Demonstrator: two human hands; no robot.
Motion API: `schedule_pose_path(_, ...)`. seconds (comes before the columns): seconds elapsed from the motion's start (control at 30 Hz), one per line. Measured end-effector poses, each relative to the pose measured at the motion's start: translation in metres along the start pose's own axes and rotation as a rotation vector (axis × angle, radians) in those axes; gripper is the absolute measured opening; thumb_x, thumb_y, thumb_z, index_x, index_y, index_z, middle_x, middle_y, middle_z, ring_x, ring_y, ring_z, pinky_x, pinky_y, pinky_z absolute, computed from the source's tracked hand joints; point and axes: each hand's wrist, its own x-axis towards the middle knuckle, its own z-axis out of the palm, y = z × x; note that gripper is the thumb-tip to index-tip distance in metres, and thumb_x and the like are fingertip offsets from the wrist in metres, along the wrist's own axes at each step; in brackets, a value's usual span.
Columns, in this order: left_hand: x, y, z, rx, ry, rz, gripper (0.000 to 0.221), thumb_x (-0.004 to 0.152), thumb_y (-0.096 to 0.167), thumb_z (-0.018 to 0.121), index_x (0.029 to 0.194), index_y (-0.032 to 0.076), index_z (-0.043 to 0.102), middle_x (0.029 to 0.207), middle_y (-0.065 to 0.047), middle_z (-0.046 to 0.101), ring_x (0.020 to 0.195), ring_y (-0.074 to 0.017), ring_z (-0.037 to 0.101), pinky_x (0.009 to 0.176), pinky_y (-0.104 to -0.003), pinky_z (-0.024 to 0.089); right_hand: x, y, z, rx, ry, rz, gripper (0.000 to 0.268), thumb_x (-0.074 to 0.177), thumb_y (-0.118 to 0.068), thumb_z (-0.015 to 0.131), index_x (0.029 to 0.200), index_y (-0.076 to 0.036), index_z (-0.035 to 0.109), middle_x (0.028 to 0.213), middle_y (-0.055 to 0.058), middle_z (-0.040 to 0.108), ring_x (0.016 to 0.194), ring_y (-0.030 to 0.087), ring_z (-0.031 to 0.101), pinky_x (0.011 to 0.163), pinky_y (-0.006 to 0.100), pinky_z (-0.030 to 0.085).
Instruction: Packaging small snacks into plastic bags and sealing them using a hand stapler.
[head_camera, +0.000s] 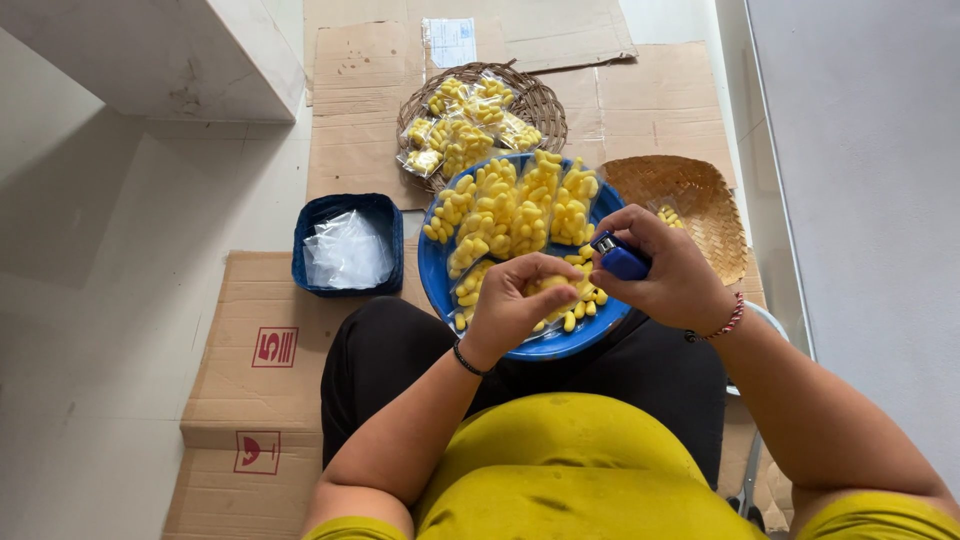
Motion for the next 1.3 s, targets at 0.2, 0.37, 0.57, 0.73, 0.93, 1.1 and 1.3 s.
schedule_pose_path(0.2, -0.003, 0.016, 0.008, 0.06, 0.053, -0.027, 0.015, 0.085, 0.007, 0.084, 0.099, 0.003, 0.08, 0.074, -0.007, 0.073, 0.075, -0.0052, 0.061, 0.067, -0.022, 0.056, -0.003, 0.006, -0.001, -0.089, 0.012, -0.04, 0.046, 0.079, -0.015, 0.086, 0.12, -0.018, 0.064, 0.083, 0.004, 0.076, 0.08, 0.018, 0.073, 0.082, 0.033, 0.053)
schedule_pose_path(0.37, -0.002, 0.023, 0.005, 0.174, 0.094, 0.006, 0.014, 0.084, 0.007, 0.085, 0.096, 0.003, 0.08, 0.077, -0.013, 0.074, 0.074, -0.0129, 0.069, 0.068, -0.025, 0.058, -0.009, -0.023, -0.013, -0.399, 0.004, -0.124, 0.057, 0.075, -0.026, 0.087, 0.125, -0.016, 0.062, 0.088, 0.014, 0.075, 0.084, 0.034, 0.072, 0.076, 0.045, 0.054)
schedule_pose_path(0.57, -0.002, 0.026, 0.005, 0.355, 0.077, 0.182, 0.013, 0.083, 0.005, 0.084, 0.096, 0.006, 0.081, 0.084, -0.015, 0.077, 0.083, -0.0269, 0.076, 0.074, -0.033, 0.061, -0.012, -0.043, -0.018, -0.953, -0.162, -0.31, 0.064, 0.072, -0.056, 0.082, 0.119, -0.016, 0.064, 0.099, 0.007, 0.074, 0.092, 0.029, 0.073, 0.078, 0.042, 0.056)
schedule_pose_path(0.73, -0.002, 0.026, 0.008, 0.461, 0.05, 0.312, 0.011, 0.084, 0.008, 0.083, 0.094, 0.01, 0.08, 0.089, -0.013, 0.078, 0.085, -0.031, 0.076, 0.073, -0.037, 0.061, -0.008, -0.05, -0.009, -1.214, -0.252, -0.345, 0.057, 0.076, -0.061, 0.076, 0.111, -0.019, 0.061, 0.104, -0.001, 0.068, 0.091, 0.021, 0.071, 0.071, 0.038, 0.054)
schedule_pose_path(0.93, -0.003, 0.02, 0.004, 0.575, 0.031, 0.39, 0.011, 0.085, 0.01, 0.082, 0.096, 0.014, 0.08, 0.092, -0.007, 0.08, 0.087, -0.0279, 0.076, 0.075, -0.037, 0.062, -0.008, -0.041, 0.0, -1.36, -0.289, -0.378, 0.055, 0.065, -0.054, 0.083, 0.099, -0.019, 0.06, 0.092, -0.002, 0.062, 0.08, 0.023, 0.066, 0.064, 0.039, 0.047)
schedule_pose_path(1.1, -0.001, 0.019, 0.001, 0.58, -0.007, 0.408, 0.013, 0.087, 0.009, 0.08, 0.099, 0.014, 0.08, 0.094, -0.01, 0.079, 0.088, -0.0307, 0.075, 0.077, -0.039, 0.062, -0.007, -0.036, 0.0, -1.362, -0.328, -0.379, 0.041, 0.078, -0.052, 0.074, 0.096, -0.019, 0.059, 0.084, -0.001, 0.064, 0.074, 0.023, 0.069, 0.061, 0.039, 0.046)
schedule_pose_path(1.3, 0.001, 0.019, 0.002, 0.599, 0.009, 0.443, 0.017, 0.086, 0.009, 0.081, 0.101, 0.015, 0.079, 0.094, -0.008, 0.079, 0.09, -0.03, 0.075, 0.077, -0.039, 0.062, -0.004, -0.035, -0.001, -1.332, -0.316, -0.356, 0.035, 0.082, -0.047, 0.073, 0.098, -0.018, 0.061, 0.084, 0.001, 0.067, 0.075, 0.024, 0.072, 0.062, 0.04, 0.048)
